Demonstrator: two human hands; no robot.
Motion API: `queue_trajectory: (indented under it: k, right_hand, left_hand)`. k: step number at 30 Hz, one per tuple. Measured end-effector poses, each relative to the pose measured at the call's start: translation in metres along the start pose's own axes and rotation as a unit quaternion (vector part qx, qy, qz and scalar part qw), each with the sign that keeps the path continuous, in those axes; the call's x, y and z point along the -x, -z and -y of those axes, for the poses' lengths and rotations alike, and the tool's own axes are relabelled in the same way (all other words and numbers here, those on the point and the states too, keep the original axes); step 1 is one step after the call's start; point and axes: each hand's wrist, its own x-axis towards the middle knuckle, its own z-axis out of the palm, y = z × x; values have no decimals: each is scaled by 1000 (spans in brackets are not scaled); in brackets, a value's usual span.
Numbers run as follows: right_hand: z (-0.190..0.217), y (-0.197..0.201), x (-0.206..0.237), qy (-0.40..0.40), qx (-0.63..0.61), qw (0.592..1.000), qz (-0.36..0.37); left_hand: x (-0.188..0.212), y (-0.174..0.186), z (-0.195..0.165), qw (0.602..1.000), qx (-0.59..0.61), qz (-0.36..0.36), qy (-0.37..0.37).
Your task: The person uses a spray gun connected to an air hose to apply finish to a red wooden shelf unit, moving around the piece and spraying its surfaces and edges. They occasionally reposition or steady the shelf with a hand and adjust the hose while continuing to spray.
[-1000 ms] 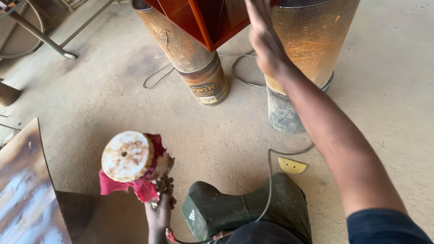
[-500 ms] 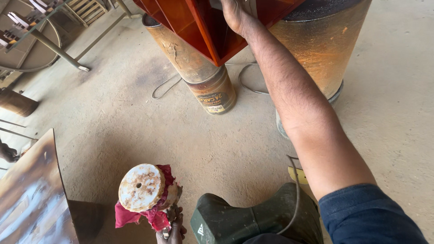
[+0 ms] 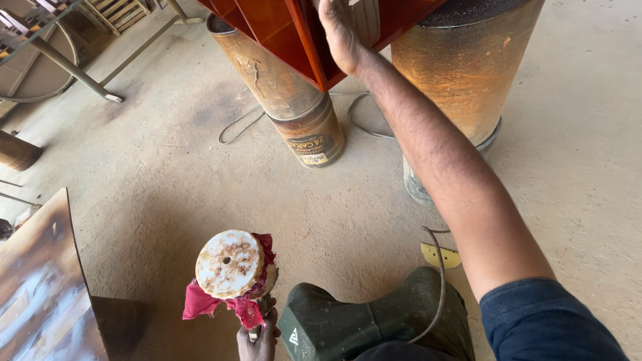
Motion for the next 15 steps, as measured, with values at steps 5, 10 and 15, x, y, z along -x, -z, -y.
queue_trajectory:
  k: [5, 10, 15]
  right_hand:
    - [36, -12, 25, -7, 103, 995, -16]
    - [76, -11, 82, 114, 192, 974, -19]
    - [36, 23, 58, -17, 126, 990, -57]
  left_hand:
    - [2, -1, -6, 1000, -23, 7, 19]
    - [1, 0, -2, 1000, -7, 7, 8]
    - [0, 1, 6, 1000, -10, 6, 10]
